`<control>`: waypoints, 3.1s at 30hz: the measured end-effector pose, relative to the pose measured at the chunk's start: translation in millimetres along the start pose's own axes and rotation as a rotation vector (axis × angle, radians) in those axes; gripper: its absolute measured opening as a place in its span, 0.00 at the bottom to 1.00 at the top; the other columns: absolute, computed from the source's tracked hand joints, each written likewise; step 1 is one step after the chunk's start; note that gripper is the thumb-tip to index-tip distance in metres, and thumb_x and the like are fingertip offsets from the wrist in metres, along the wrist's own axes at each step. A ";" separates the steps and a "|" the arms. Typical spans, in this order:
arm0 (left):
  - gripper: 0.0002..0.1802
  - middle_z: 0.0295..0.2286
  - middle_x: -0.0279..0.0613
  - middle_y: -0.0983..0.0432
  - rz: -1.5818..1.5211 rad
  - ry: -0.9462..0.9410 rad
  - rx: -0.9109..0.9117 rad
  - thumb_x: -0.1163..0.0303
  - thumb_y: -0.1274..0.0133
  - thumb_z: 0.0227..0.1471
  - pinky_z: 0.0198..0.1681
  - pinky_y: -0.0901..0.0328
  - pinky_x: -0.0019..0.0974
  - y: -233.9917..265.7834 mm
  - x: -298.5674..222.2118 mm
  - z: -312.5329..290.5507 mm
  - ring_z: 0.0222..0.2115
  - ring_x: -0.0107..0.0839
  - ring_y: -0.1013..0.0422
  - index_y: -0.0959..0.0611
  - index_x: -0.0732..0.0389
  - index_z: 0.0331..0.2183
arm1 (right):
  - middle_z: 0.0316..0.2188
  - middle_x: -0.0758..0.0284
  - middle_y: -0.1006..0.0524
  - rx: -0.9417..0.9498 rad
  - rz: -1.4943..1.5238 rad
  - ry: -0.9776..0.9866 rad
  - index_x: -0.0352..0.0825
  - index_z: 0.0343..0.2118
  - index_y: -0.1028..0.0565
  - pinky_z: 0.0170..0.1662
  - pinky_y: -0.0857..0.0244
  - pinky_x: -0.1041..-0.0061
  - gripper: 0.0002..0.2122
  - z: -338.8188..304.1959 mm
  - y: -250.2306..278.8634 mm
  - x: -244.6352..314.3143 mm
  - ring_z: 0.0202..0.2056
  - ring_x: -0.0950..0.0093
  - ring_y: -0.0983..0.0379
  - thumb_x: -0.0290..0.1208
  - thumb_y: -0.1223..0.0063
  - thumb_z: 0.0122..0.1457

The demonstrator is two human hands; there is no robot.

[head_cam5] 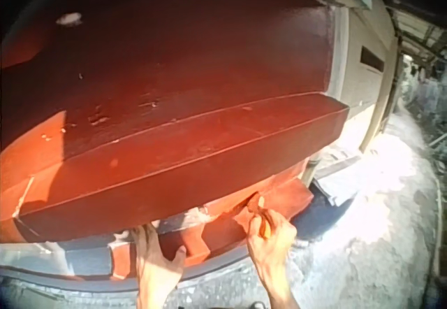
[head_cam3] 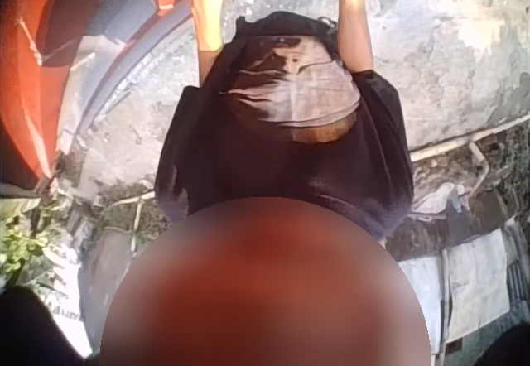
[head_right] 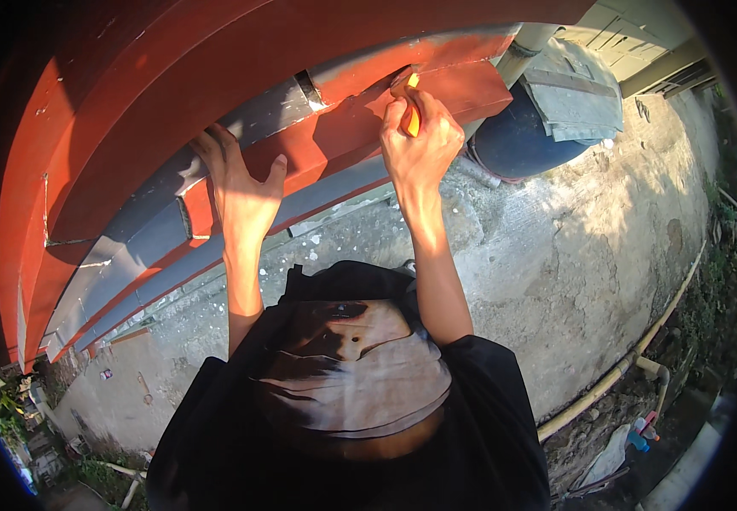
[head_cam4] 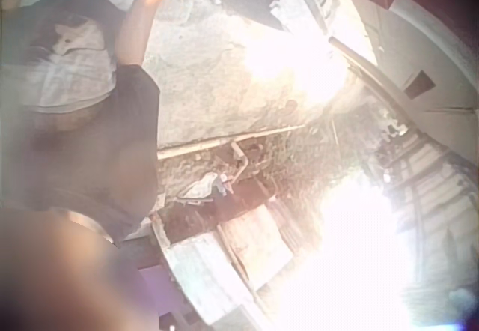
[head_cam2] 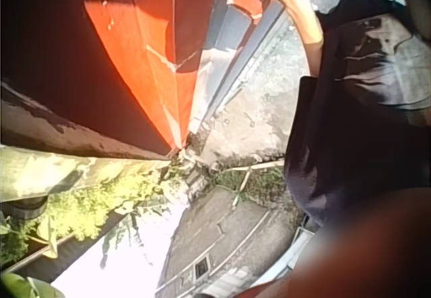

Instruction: Painting the surfaces of a red louvered structure with a brush.

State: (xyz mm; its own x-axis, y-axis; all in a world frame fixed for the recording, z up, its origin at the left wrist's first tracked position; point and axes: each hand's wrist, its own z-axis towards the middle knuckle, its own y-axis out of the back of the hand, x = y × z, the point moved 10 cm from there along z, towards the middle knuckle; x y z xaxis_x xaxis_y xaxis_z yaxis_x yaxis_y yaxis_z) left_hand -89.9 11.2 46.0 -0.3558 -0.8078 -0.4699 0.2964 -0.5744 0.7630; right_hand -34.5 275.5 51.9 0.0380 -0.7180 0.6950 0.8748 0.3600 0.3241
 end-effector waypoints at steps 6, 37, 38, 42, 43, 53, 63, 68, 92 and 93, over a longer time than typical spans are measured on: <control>0.54 0.67 0.69 0.64 0.013 -0.018 -0.008 0.62 0.36 0.47 0.69 0.53 0.54 0.6 -3.1 1.6 0.69 0.65 0.66 0.46 0.72 0.66 | 0.26 0.61 0.18 0.164 0.374 -0.286 0.22 0.40 0.19 0.33 0.24 0.78 0.11 -46.6 -19.1 -4.3 0.27 0.74 0.18 0.26 0.46 0.62; 0.54 0.68 0.67 0.64 0.033 -0.033 -0.016 0.63 0.36 0.46 0.68 0.49 0.54 2.3 -3.3 -0.1 0.69 0.64 0.65 0.47 0.72 0.66 | 0.29 0.61 0.17 -0.140 0.595 -0.207 0.23 0.45 0.20 0.38 0.25 0.78 0.14 41.6 73.0 -102.6 0.30 0.77 0.20 0.30 0.40 0.64; 0.54 0.68 0.67 0.64 0.027 -0.037 -0.022 0.63 0.36 0.46 0.68 0.49 0.54 1.0 -5.5 0.3 0.69 0.64 0.65 0.47 0.72 0.66 | 0.30 0.62 0.17 -0.127 0.516 -0.156 0.24 0.45 0.19 0.38 0.26 0.79 0.14 38.1 68.2 -93.2 0.30 0.77 0.21 0.30 0.40 0.64; 0.54 0.68 0.68 0.64 0.045 -0.029 -0.023 0.63 0.36 0.46 0.68 0.50 0.54 4.4 0.1 -0.9 0.69 0.65 0.65 0.46 0.72 0.66 | 0.26 0.60 0.22 0.110 0.064 0.130 0.32 0.48 0.19 0.35 0.31 0.74 0.14 -3.8 25.9 -8.7 0.27 0.69 0.25 0.26 0.37 0.58; 0.54 0.68 0.68 0.64 0.049 -0.034 -0.030 0.63 0.36 0.46 0.68 0.50 0.54 3.0 -0.7 -0.5 0.69 0.65 0.65 0.46 0.72 0.66 | 0.28 0.60 0.22 0.173 0.131 0.148 0.32 0.48 0.19 0.35 0.30 0.73 0.15 -18.6 18.0 1.7 0.28 0.66 0.24 0.25 0.37 0.57; 0.53 0.68 0.69 0.65 0.030 -0.033 -0.034 0.64 0.36 0.47 0.68 0.50 0.54 5.6 -6.2 0.0 0.69 0.65 0.65 0.46 0.72 0.66 | 0.35 0.63 0.17 0.259 0.380 0.065 0.26 0.50 0.21 0.40 0.25 0.79 0.13 31.7 29.8 -106.1 0.34 0.77 0.20 0.25 0.41 0.63; 0.53 0.67 0.69 0.64 0.052 -0.034 -0.046 0.64 0.36 0.47 0.69 0.51 0.53 7.4 -4.8 -0.8 0.69 0.65 0.65 0.46 0.73 0.66 | 0.32 0.64 0.16 -0.071 0.123 -0.020 0.35 0.48 0.18 0.38 0.28 0.79 0.13 52.9 89.4 -135.3 0.32 0.78 0.19 0.29 0.37 0.61; 0.53 0.67 0.72 0.64 0.060 -0.045 -0.044 0.64 0.35 0.47 0.69 0.52 0.53 4.3 -13.0 0.7 0.69 0.66 0.66 0.45 0.74 0.65 | 0.32 0.58 0.20 -0.089 0.022 0.159 0.32 0.49 0.20 0.36 0.28 0.74 0.14 33.2 52.1 -68.7 0.31 0.71 0.21 0.23 0.38 0.59; 0.53 0.67 0.69 0.62 0.084 -0.031 -0.073 0.64 0.36 0.45 0.68 0.47 0.54 0.2 -11.0 1.7 0.69 0.66 0.64 0.44 0.73 0.65 | 0.35 0.59 0.21 0.055 0.086 0.176 0.34 0.51 0.21 0.41 0.29 0.72 0.17 -16.4 19.1 -44.8 0.37 0.67 0.23 0.23 0.36 0.57; 0.53 0.67 0.69 0.62 0.088 -0.029 -0.077 0.64 0.36 0.45 0.68 0.47 0.54 0.2 -7.6 1.4 0.69 0.66 0.64 0.44 0.73 0.65 | 0.36 0.60 0.21 0.198 0.170 0.244 0.35 0.52 0.21 0.44 0.30 0.70 0.19 -28.5 10.9 -25.8 0.40 0.65 0.24 0.21 0.36 0.55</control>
State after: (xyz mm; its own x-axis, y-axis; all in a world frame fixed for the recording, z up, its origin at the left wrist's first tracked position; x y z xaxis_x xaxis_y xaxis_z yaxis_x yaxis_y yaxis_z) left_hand -88.4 17.5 50.4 -0.3507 -0.8521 -0.3884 0.3948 -0.5106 0.7638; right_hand -12.2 281.0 19.2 0.3097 -0.7507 0.5835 0.7365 0.5776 0.3520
